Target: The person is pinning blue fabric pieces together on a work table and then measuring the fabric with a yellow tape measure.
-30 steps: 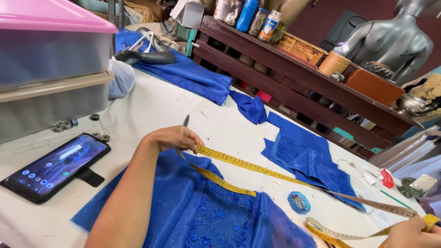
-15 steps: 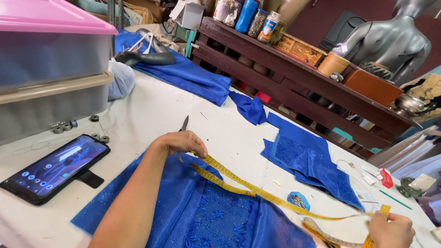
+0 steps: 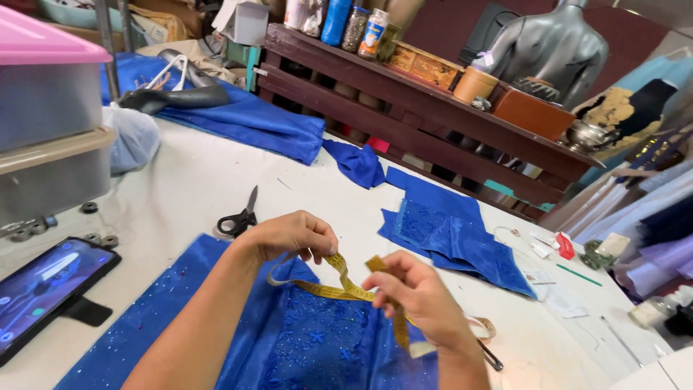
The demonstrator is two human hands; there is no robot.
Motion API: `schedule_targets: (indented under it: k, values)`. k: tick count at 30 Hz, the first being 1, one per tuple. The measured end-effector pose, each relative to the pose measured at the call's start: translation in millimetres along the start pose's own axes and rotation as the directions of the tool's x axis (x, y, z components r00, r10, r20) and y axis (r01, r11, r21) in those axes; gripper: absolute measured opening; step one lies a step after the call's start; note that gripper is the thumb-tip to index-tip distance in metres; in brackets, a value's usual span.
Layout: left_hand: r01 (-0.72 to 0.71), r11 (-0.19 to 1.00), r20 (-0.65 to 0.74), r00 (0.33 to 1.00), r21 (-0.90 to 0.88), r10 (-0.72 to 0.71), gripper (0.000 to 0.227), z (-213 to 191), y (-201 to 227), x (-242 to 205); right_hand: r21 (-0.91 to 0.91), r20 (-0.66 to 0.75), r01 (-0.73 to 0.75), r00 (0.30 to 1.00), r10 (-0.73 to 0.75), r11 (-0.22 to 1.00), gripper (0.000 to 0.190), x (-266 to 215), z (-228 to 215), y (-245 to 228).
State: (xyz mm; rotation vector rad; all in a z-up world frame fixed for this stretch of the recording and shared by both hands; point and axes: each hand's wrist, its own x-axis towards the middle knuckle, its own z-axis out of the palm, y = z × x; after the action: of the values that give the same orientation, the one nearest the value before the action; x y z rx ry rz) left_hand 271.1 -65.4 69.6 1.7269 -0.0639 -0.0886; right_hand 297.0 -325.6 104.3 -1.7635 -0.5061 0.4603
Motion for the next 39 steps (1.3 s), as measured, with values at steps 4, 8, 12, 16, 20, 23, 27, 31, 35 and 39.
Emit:
schedule_targets:
  k: [4, 8, 12, 16, 20, 23, 27, 31, 35, 39]
  values:
    - [-0.031, 0.991, 0.069, 0.997, -0.127, 0.04, 0.003, 19, 8, 3, -0.044, 0.127, 0.072, 0.99, -0.066, 0.996, 0.009, 17, 9, 17]
    - [-0.039, 0.992, 0.089, 0.995, -0.119, 0.05, 0.002, 26, 8, 6, -0.172, 0.052, -0.011, 0.998, 0.02, 0.985, 0.011, 12, 7, 7]
    - [-0.044, 0.991, 0.097, 0.994, -0.124, 0.056, 0.004, 27, 8, 6, -0.239, 0.023, -0.042, 0.999, 0.049, 0.97, 0.012, 10, 9, 3]
    - [-0.049, 0.992, 0.088, 0.994, -0.117, 0.06, 0.004, 28, 8, 7, -0.255, 0.029, -0.054, 0.998, 0.063, 0.965, 0.017, 10, 12, 2]
    - [-0.045, 0.994, 0.082, 0.995, -0.103, 0.054, 0.004, 29, 10, 6, -0.318, -0.008, -0.073, 0.997, 0.074, 0.945, 0.017, 7, 16, -2]
    - [-0.044, 0.994, 0.081, 0.995, -0.102, 0.052, 0.003, 31, 11, 5, -0.35, -0.041, -0.082, 0.997, 0.072, 0.933, 0.018, 7, 18, -3]
    - [-0.051, 0.993, 0.073, 0.996, -0.103, 0.058, 0.003, 32, 11, 5, -0.435, -0.127, -0.17, 0.984, 0.126, 0.884, 0.023, 2, 21, -8]
    - [-0.04, 0.995, 0.054, 0.998, -0.093, 0.045, 0.004, 33, 9, 8, -0.389, -0.082, -0.056, 0.996, 0.026, 0.919, 0.022, 7, 19, 0]
    - [-0.036, 0.994, 0.065, 0.997, -0.106, 0.044, 0.005, 34, 9, 8, -0.321, -0.074, 0.033, 0.995, -0.06, 0.947, 0.019, 13, 17, 8]
    - [-0.048, 0.993, 0.083, 0.995, -0.112, 0.057, 0.006, 32, 8, 7, -0.26, -0.03, 0.089, 0.995, -0.1, 0.962, 0.018, 17, 16, 14]
